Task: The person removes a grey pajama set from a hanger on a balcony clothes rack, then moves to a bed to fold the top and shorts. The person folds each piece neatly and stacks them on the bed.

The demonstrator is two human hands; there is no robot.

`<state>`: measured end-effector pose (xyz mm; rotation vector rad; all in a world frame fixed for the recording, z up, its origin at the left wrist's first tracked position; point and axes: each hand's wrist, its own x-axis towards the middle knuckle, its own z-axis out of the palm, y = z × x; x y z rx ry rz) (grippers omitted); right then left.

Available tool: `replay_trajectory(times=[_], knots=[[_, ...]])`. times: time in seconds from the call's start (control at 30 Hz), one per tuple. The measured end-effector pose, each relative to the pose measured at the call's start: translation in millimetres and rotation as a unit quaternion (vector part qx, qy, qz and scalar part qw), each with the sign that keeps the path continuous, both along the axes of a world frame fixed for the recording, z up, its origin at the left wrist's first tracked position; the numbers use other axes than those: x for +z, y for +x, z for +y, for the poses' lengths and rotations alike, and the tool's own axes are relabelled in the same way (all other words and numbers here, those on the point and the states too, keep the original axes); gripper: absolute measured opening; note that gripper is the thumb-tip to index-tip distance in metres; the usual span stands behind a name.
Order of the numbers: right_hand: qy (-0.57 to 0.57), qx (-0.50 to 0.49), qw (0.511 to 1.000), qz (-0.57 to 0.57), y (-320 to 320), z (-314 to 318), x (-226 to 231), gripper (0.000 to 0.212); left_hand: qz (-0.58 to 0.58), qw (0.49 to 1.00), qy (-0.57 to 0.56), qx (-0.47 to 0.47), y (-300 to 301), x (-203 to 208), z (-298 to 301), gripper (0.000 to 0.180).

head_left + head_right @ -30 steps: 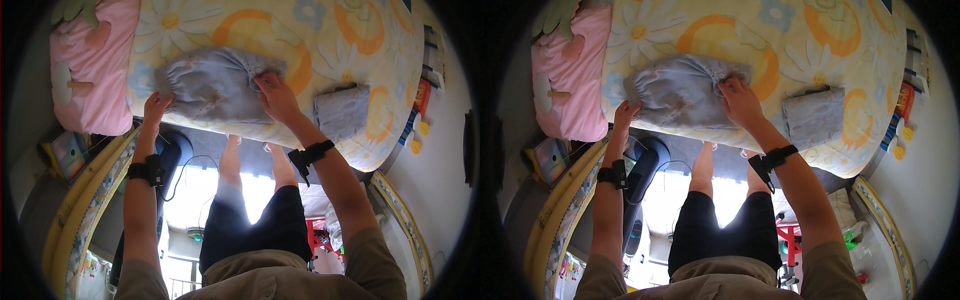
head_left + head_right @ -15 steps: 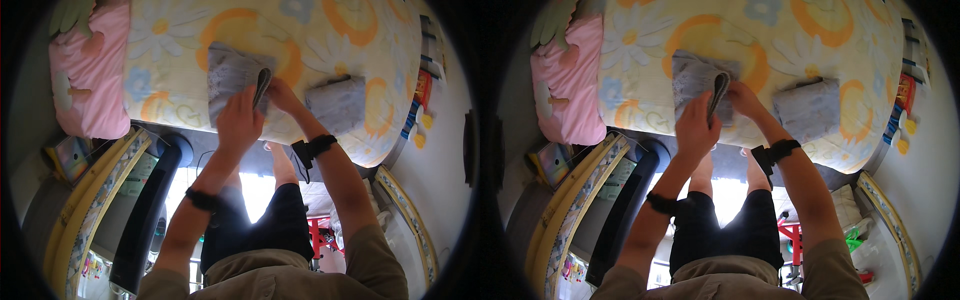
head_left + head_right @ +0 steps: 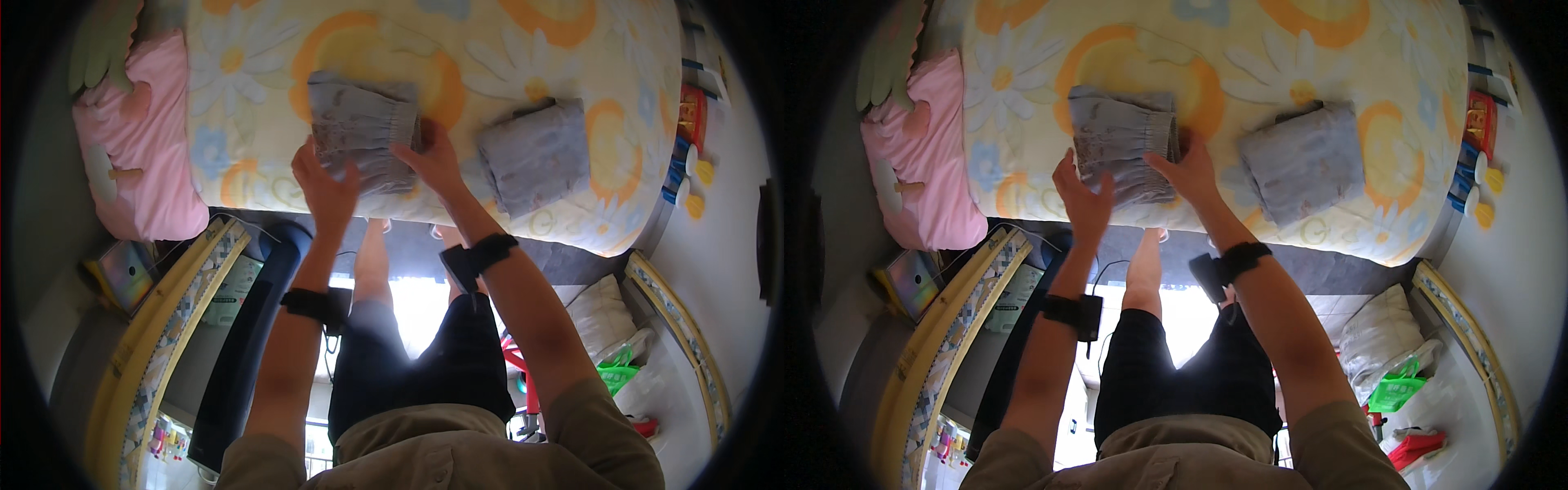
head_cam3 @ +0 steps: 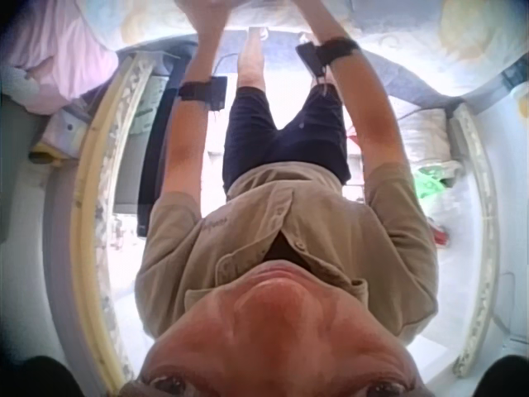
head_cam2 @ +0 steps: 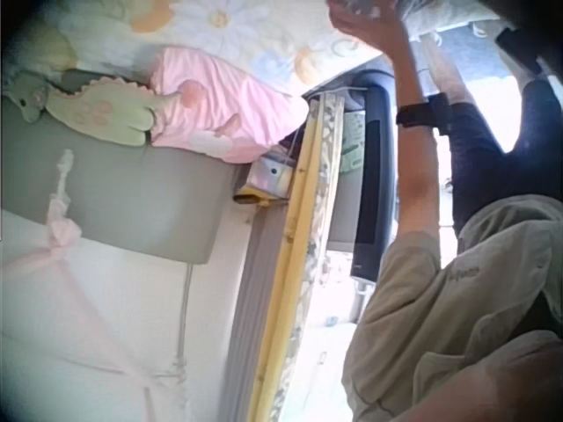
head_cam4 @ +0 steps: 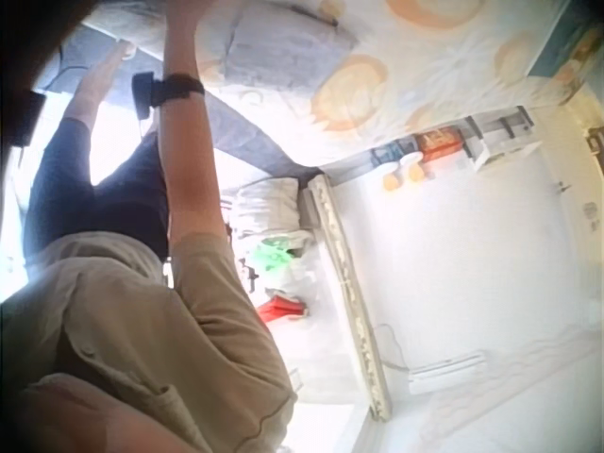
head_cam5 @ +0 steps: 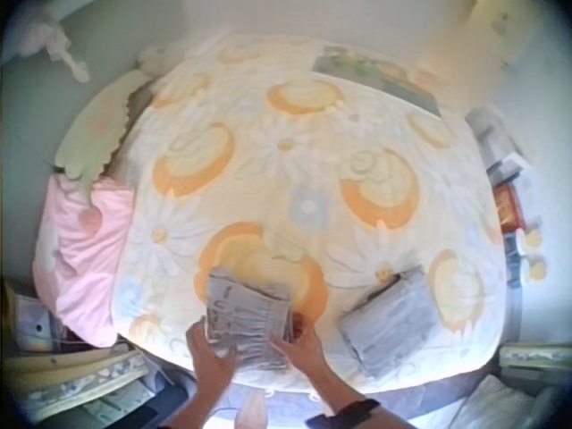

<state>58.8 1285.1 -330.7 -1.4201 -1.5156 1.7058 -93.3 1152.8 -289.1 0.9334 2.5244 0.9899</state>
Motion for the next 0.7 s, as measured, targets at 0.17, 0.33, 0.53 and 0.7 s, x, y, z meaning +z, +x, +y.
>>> replay_trajectory(times=[0.17, 0.33, 0.53, 0.7], knots=[[-0.079, 0.014, 0.997, -0.017, -21, 18, -7, 0.062, -0.343, 0.932, -0.073, 0.093, -53, -46, -8, 0.074], [-0.145, 0.013, 0.989, -0.01, -19, 8, 4, 0.056, -0.49, 0.872, 0.007, 0.006, -57, -24, -1, 0.055], [-0.108, 0.004, 0.991, 0.085, 40, -12, 63, 0.058, -0.542, 0.838, -0.062, 0.006, -13, 42, -3, 0.066], [-0.14, 0.136, 0.981, 0.018, 160, 46, 159, 0.048, -0.577, 0.797, -0.125, -0.13, 96, 64, -7, 0.087]])
